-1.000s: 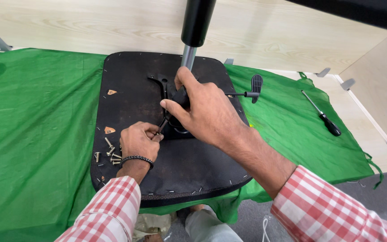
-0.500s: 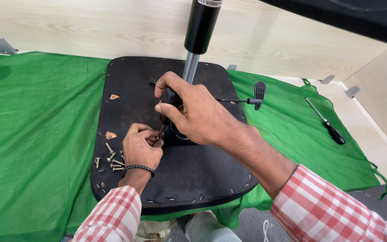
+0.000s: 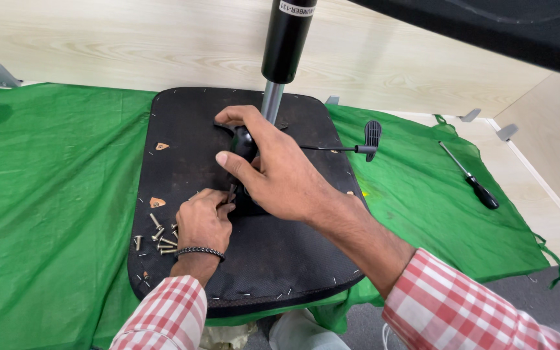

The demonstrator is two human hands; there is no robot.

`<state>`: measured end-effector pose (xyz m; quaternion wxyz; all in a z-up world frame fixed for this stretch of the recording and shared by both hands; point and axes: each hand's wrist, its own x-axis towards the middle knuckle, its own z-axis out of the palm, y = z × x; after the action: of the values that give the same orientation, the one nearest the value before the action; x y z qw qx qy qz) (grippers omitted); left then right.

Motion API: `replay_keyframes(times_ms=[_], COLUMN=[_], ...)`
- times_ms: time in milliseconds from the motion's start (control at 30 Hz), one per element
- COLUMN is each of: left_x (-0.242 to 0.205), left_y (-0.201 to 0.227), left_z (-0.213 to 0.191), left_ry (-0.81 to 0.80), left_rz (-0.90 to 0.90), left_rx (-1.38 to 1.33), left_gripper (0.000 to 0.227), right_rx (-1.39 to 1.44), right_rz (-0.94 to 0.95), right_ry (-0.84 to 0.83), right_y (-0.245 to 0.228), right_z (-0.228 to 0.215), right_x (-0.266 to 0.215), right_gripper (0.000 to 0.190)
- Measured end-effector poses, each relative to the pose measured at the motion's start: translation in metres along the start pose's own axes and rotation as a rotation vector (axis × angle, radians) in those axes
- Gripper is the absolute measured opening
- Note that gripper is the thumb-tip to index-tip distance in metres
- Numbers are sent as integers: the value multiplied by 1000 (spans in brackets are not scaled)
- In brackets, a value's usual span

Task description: The person unscrews screws from the underside of a chair seat with a screwdriver, then positions the tilt mechanism and gas cylinder onto the seat and begins fastening the mechanism to the seat with screws.

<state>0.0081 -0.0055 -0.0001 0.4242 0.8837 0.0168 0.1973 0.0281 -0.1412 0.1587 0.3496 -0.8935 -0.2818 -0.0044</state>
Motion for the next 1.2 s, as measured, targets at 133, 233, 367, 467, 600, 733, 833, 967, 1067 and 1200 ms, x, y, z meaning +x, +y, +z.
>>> replay_keyframes(times_ms=[133,233,367,467,600,733,833,967,1067,1200], left_x=[1,1,0,0,2,5,7,8,8,4], left_y=[-1,0,6,11,13,7,3,4,8,10], left_z=[0,-1,-1,-2,-2,-1,0,1,-2,-8], left_ry=[-47,-75,-76,-112,-82,-106,-130,-180,-223,-185], left_rz=[-30,-52,-59,-139,-151,-132,-88,-100,-164,-156], left_rx=[13,22,42,61,52,68,89,141,125,35], left_gripper=[13,14,17,22,15,13,13,14,14,20], right_rx=[154,176,10,-44,-99,-40,150,113,116,24], right_rz=[-256,-152,-42,13,48,60,-159,-136,-131,23], right_ry=[-10,-25,82,140,150,91,46,2,31,66], right_y=[6,9,5,0,-5,-5,0,4,3,-2], right_z=[3,2,0,3,5,2,-1,-3,-4,-3], right_x=[0,-1,2,6,7,4,-1,-5,-6,-6], right_gripper=[47,40,30,32,33,34,47,47,39,33])
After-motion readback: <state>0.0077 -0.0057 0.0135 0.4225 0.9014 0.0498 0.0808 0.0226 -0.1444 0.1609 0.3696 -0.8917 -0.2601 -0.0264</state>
